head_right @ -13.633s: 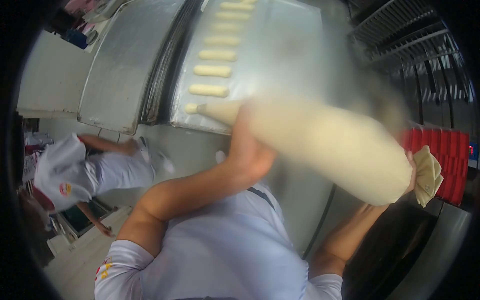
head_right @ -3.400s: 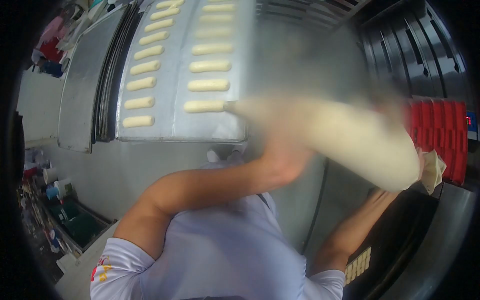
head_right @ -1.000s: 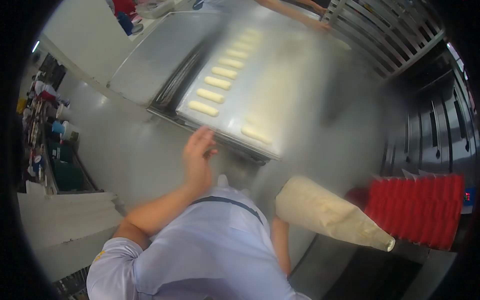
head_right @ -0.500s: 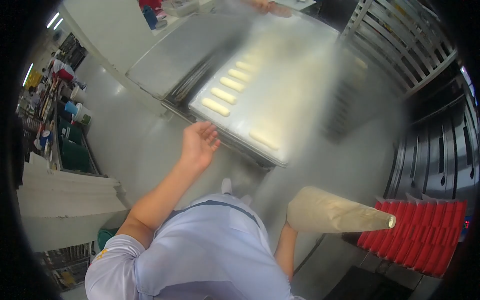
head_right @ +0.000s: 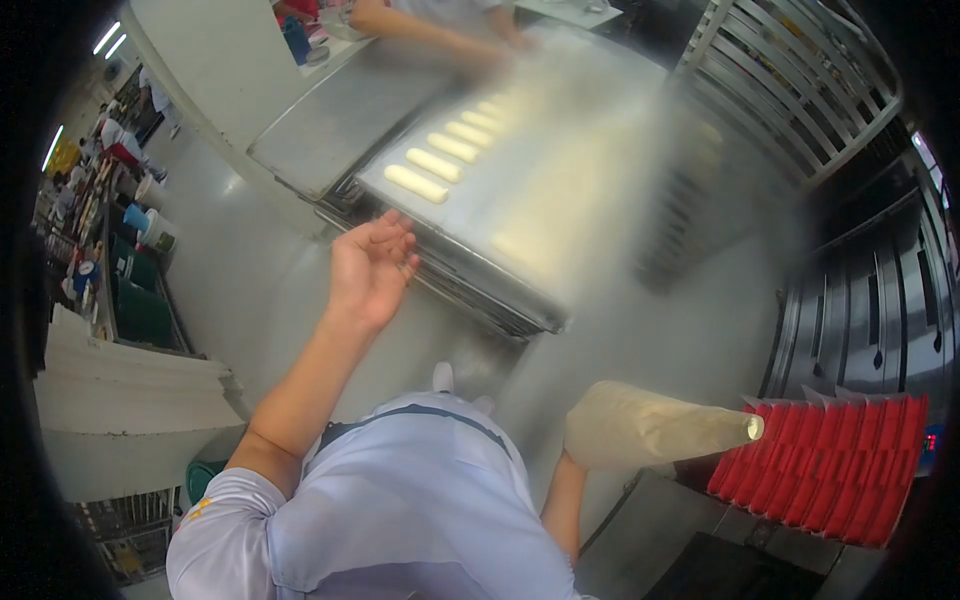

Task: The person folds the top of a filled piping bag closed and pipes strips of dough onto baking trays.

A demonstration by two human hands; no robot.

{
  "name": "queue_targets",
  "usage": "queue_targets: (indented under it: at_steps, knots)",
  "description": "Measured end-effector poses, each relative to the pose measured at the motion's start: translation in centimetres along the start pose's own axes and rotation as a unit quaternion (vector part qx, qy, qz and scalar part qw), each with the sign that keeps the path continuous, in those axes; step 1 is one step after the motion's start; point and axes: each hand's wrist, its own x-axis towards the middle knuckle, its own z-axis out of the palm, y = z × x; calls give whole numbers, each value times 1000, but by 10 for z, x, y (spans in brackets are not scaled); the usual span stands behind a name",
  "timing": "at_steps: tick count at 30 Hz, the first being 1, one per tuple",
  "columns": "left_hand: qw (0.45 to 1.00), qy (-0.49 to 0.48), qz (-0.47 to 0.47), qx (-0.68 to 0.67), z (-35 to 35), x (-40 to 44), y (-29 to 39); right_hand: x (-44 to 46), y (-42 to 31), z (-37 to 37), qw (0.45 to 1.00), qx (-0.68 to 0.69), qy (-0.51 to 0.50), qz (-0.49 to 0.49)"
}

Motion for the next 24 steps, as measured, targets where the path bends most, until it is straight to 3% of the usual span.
queue_targets:
  at_steps: [7, 24]
  knots:
    - [999, -41, 18, -2, 0, -2, 12, -8, 6, -9, 1000, -4, 5, -1]
    - [999, -9, -11, 33, -1, 40, 14, -1, 8, -6, 1000, 11, 18, -3]
